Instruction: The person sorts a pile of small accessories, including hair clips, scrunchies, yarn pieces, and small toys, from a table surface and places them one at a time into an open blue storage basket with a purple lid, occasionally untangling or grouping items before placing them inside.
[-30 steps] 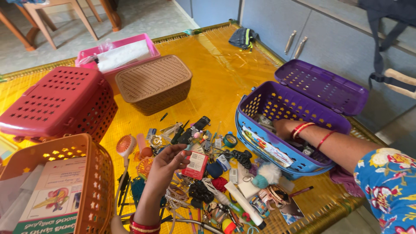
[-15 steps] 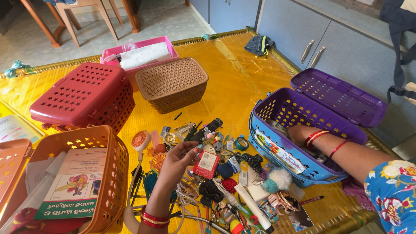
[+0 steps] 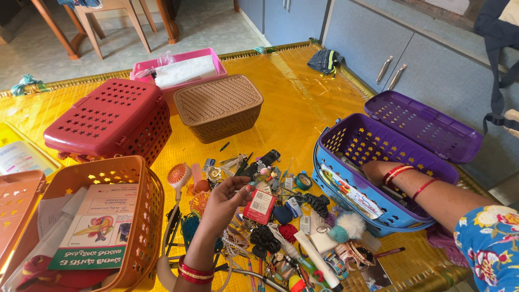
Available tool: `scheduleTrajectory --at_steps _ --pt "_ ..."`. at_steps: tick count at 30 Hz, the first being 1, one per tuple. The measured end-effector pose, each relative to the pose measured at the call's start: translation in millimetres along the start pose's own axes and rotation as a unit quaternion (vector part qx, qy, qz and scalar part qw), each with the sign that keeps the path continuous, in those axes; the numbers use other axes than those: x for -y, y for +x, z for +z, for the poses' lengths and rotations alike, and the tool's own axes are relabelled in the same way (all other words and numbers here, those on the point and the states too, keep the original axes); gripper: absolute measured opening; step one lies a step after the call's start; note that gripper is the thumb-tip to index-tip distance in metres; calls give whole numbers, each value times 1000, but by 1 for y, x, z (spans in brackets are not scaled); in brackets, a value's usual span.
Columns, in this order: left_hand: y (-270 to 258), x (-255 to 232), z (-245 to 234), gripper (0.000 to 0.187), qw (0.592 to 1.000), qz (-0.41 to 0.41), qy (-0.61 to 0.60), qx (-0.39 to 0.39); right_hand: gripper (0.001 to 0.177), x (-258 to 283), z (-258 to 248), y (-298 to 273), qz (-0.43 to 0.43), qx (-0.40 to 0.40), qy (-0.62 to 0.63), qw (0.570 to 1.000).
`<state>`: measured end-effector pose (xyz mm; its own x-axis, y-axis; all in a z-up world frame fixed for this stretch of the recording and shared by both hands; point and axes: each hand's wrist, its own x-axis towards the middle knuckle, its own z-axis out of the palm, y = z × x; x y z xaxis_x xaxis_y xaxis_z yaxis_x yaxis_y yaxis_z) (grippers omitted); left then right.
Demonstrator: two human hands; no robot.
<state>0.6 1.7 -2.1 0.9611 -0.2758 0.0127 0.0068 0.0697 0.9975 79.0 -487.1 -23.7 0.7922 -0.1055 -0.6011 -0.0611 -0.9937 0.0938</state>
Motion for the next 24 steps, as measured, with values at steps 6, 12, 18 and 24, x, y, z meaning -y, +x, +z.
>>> scheduleTrajectory --at_steps 6,12,18,24 --pt "0 -2 -5 44 999 13 -31 3 54 12 -41 -41 -64 -132 -13 989" --pt "-10 -18 -10 42 999 30 -15 -7 51 64 -90 -137 -161 -371 71 912" --pt "-19 -31 -8 44 999 39 -23 -5 30 157 -77 -233 -203 -450 148 857" --pt "-25 -38 -15 44 993 92 -64 25 46 218 -31 -255 -331 -462 178 804"
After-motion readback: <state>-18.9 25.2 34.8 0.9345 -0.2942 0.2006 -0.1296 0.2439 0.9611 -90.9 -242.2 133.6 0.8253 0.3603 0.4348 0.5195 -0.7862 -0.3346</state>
